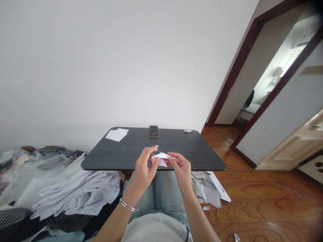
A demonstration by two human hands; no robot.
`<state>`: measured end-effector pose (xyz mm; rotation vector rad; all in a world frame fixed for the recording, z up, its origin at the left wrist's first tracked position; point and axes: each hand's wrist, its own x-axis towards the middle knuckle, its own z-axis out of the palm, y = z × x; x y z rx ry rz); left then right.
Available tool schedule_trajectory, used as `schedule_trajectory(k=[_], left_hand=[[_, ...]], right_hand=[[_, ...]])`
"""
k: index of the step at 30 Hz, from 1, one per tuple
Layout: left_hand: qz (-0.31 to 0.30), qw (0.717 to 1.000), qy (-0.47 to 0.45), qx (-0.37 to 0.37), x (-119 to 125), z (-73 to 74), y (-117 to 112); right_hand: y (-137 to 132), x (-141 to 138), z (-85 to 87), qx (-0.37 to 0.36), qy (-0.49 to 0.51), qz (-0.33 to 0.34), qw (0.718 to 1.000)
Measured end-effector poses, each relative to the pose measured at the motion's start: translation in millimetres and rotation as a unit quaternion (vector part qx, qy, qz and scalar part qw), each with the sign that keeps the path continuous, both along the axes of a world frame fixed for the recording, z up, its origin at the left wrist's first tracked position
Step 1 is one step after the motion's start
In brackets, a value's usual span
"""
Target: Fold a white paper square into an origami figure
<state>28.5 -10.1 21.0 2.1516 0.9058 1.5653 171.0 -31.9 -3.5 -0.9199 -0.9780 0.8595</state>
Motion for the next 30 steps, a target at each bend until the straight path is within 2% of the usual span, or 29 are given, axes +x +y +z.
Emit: schedule_trajectory(k=[7,11,17,22,30], left_hand=[[-0.038,0.991,-0.068,-0.106,0,3.6,-2],[-0.037,0.983,-0.084,-0.16,2,8.5,0],[-0.07,0.97,-0.117,-0.203,4,11.9,2],[-0.067,0.964,-0.157,-0.202,7,8.6,1],[-0.045,0.977,-0.163,-0.128,8,8.9,-7]], right_hand=[[-2,-2,-0.2,0.028,-0.021,-0.095,0.995],[-5,-5,-3.1,0.065,-0.065,-0.116,0.989],[-9,-8,-5.7,0.098,-0.132,-0.137,0.977],[-10,-10,-9.9,0.134,-0.137,-0.144,0.971],[-10,-13,-14.3,0.198,-0.111,-0.139,0.964]])
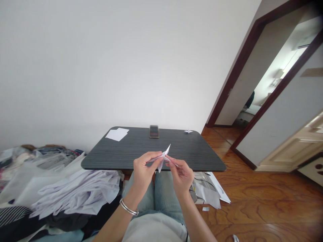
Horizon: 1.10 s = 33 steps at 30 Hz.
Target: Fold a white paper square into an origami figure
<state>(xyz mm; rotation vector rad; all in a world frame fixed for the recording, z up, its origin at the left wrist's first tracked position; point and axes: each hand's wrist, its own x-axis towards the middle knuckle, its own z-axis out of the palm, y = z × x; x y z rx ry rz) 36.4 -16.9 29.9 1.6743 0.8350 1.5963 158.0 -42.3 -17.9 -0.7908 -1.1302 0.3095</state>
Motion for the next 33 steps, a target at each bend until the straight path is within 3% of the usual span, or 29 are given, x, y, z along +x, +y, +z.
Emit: schedule_trajectory(k=[16,20,25,33], left_hand=[[-0.021,0.998,-0.035,-0.046,5,1.2,2],[-0.016,0.998,-0.034,-0.043,4,-3.0,4],[0.001,1.0,-0.014,-0.011,1,-11.4,5],[0.093,0.988,0.061,0.103,-1,-16.9,5]], right_hand=[[0,-2,6.0,0.008,-0.039,0.018,0.999],[1,-3,6.4,-0.025,0.022,0.024,0.999],[1,-4,11.4,-0.041,0.132,0.028,0.99],[2,-4,12.6,-0.057,0.173,0.03,0.983]])
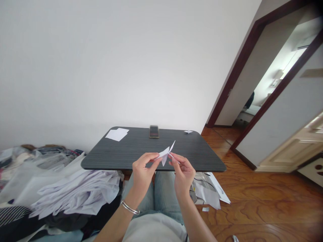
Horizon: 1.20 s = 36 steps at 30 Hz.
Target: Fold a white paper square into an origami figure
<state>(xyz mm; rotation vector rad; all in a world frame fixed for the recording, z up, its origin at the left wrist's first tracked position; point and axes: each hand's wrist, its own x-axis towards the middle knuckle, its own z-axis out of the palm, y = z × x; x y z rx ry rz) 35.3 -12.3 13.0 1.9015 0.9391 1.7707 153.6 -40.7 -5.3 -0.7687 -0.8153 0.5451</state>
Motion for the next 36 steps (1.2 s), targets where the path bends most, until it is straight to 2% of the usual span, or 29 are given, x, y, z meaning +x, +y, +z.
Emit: schedule_trajectory(k=[10,14,17,20,26,31,33,36], left_hand=[[0.038,0.994,0.077,0.072,-1,5.2,1],[0.023,0.984,0.118,0.129,-1,5.2,2],[-0.001,0.984,0.113,0.138,-1,3.7,2],[-0.029,0.992,0.064,0.105,-2,0.2,3],[-0.078,0.996,-0.028,-0.02,-6,-7.0,7],[-0.191,0.974,-0.059,-0.106,-5,-5.6,13],[-0.205,0.969,-0.066,-0.118,-4,-4.3,14],[-0.184,0.977,-0.056,-0.097,-4,-3.5,14]], right_hand=[[3,1,0.8,-0.057,-0.025,0.039,0.997],[5,3,-0.1,-0.08,-0.032,0.062,0.994],[7,6,-1.0,-0.088,-0.037,0.073,0.993],[8,7,-1.3,-0.083,-0.035,0.08,0.993],[10,6,-0.2,-0.083,0.023,0.095,0.992],[10,5,-0.1,-0.083,0.038,0.119,0.989],[9,4,0.4,-0.08,0.034,0.126,0.988],[7,6,1.7,-0.091,-0.001,0.137,0.986]])
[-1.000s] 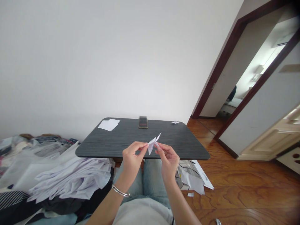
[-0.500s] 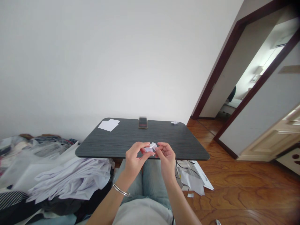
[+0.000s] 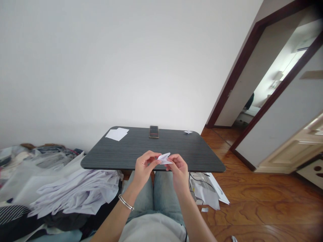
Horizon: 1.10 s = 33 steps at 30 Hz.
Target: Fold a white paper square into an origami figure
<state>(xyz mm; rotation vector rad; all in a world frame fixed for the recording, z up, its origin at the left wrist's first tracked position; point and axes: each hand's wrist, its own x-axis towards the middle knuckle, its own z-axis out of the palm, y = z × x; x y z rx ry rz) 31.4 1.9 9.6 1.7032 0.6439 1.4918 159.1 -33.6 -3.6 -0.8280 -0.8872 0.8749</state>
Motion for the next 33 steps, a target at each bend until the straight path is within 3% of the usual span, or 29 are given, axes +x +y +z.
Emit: schedule_trajectory(k=[3,5,9,12,17,21,25,28,33], left_hand=[[0.052,0.997,0.032,0.056,-2,-0.9,-1],[0.096,0.989,0.051,0.103,-3,-2.1,-2],[0.163,0.965,0.077,0.19,-4,-4.4,-4],[0.18,0.95,0.109,0.229,-4,-6.0,-5],[0.184,0.93,0.154,0.28,-4,-7.9,-7],[0.176,0.924,0.167,0.295,-4,-9.2,-5],[0.124,0.919,0.216,0.305,-13,-8.2,1],[0.057,0.892,0.314,0.32,-24,-3.3,4],[0.053,0.869,0.366,0.331,-37,8.1,5]], right_hand=[[-3,2,1.5,-0.008,-0.056,0.038,0.998],[-4,3,2.2,0.008,-0.098,0.03,0.995],[-6,3,3.3,0.073,-0.198,-0.116,0.97],[-7,3,5.1,0.082,-0.242,-0.155,0.954],[-7,5,7.8,0.063,-0.281,-0.157,0.945],[-6,8,7.8,0.066,-0.303,-0.117,0.943],[-5,12,8.0,0.065,-0.32,-0.065,0.943],[-4,15,9.3,0.072,-0.339,-0.035,0.937],[-3,19,10.9,0.072,-0.366,-0.015,0.928]])
